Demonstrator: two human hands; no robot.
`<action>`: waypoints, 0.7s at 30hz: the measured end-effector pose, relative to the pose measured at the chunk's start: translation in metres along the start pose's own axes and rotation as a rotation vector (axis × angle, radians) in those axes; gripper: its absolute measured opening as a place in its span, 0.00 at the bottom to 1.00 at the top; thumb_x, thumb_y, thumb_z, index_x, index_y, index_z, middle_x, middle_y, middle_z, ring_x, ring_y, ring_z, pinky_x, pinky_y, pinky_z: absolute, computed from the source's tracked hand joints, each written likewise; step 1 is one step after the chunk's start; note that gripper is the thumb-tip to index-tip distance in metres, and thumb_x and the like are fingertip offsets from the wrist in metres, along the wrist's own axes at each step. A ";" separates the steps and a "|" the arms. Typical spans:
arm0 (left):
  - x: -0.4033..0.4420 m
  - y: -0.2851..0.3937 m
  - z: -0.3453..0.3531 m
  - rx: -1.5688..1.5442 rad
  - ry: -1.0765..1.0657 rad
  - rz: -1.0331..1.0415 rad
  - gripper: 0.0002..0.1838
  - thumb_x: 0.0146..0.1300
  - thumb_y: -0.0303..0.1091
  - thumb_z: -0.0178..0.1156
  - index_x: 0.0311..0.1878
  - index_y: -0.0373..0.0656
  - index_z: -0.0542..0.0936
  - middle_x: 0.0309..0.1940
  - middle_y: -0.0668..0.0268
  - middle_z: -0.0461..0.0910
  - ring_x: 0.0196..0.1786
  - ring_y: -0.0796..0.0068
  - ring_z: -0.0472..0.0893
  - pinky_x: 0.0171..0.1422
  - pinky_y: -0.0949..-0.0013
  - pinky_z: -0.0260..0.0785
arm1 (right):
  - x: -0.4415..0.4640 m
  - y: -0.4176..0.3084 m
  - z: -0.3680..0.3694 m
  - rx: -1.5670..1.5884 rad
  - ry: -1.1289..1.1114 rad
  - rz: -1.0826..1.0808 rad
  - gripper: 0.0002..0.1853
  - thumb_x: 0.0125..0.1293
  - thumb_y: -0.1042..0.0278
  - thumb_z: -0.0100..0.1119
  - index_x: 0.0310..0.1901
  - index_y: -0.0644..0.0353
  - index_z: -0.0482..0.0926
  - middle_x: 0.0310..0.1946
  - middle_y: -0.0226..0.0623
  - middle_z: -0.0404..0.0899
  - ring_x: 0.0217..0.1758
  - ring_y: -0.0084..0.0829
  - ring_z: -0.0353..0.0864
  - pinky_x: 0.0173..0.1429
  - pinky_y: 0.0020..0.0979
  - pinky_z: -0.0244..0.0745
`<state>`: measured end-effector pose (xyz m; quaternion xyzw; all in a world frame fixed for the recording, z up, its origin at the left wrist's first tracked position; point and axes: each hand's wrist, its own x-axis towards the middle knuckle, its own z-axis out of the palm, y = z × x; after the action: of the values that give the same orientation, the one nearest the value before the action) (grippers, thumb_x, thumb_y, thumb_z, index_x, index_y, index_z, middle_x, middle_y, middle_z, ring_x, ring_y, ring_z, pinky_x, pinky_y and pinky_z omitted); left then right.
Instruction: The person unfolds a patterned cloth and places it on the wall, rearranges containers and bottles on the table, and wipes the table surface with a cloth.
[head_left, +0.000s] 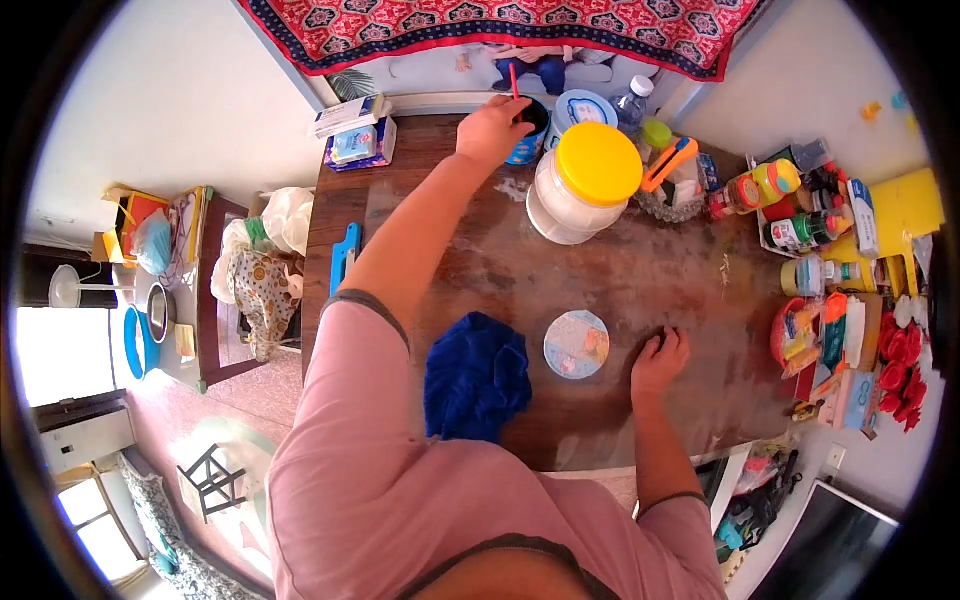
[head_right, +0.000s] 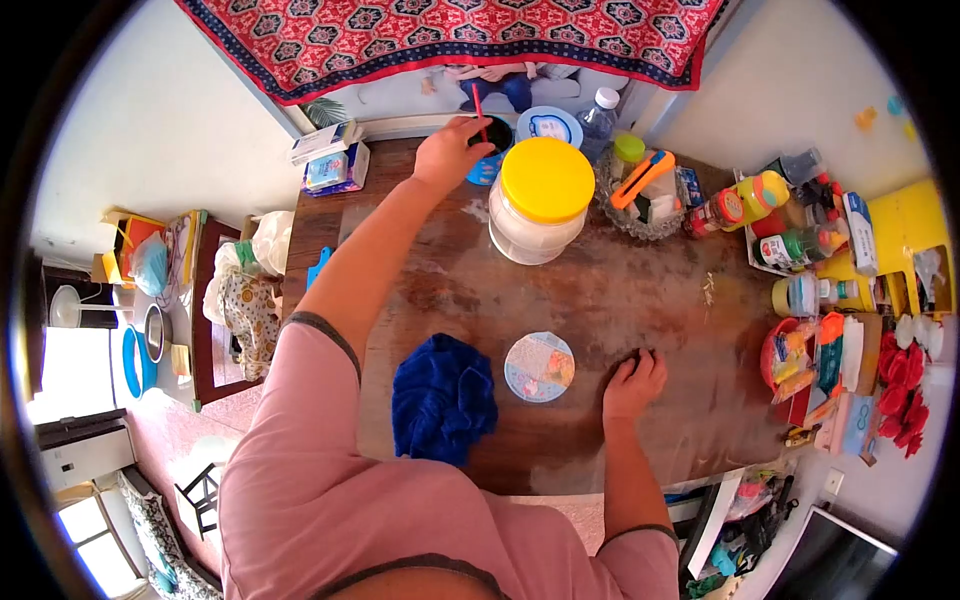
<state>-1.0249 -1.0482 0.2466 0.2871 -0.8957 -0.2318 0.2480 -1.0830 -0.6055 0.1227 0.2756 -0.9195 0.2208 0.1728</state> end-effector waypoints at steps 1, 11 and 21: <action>-0.002 -0.002 0.000 0.001 -0.003 0.002 0.18 0.54 0.44 0.65 0.47 0.51 0.83 0.54 0.62 0.75 0.51 0.60 0.79 0.53 0.60 0.73 | 0.000 -0.002 -0.001 0.000 -0.001 0.003 0.13 0.61 0.70 0.52 0.48 0.63 0.74 0.54 0.51 0.68 0.57 0.52 0.66 0.61 0.50 0.61; -0.031 -0.008 0.025 0.140 0.216 0.023 0.18 0.45 0.36 0.72 0.41 0.48 0.79 0.60 0.48 0.65 0.61 0.50 0.69 0.57 0.56 0.70 | 0.001 -0.002 0.002 -0.016 0.014 0.003 0.13 0.61 0.71 0.53 0.47 0.63 0.74 0.54 0.50 0.67 0.58 0.52 0.65 0.61 0.50 0.59; -0.094 -0.019 0.002 -0.143 0.366 0.182 0.14 0.46 0.26 0.70 0.36 0.43 0.78 0.58 0.53 0.67 0.50 0.51 0.76 0.49 0.58 0.74 | 0.002 0.000 0.003 -0.017 0.070 -0.054 0.14 0.59 0.72 0.53 0.46 0.65 0.74 0.51 0.53 0.71 0.54 0.54 0.69 0.58 0.49 0.64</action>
<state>-0.9520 -1.0023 0.2051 0.2241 -0.8393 -0.2154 0.4461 -1.0849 -0.6080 0.1205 0.2908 -0.9070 0.2180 0.2130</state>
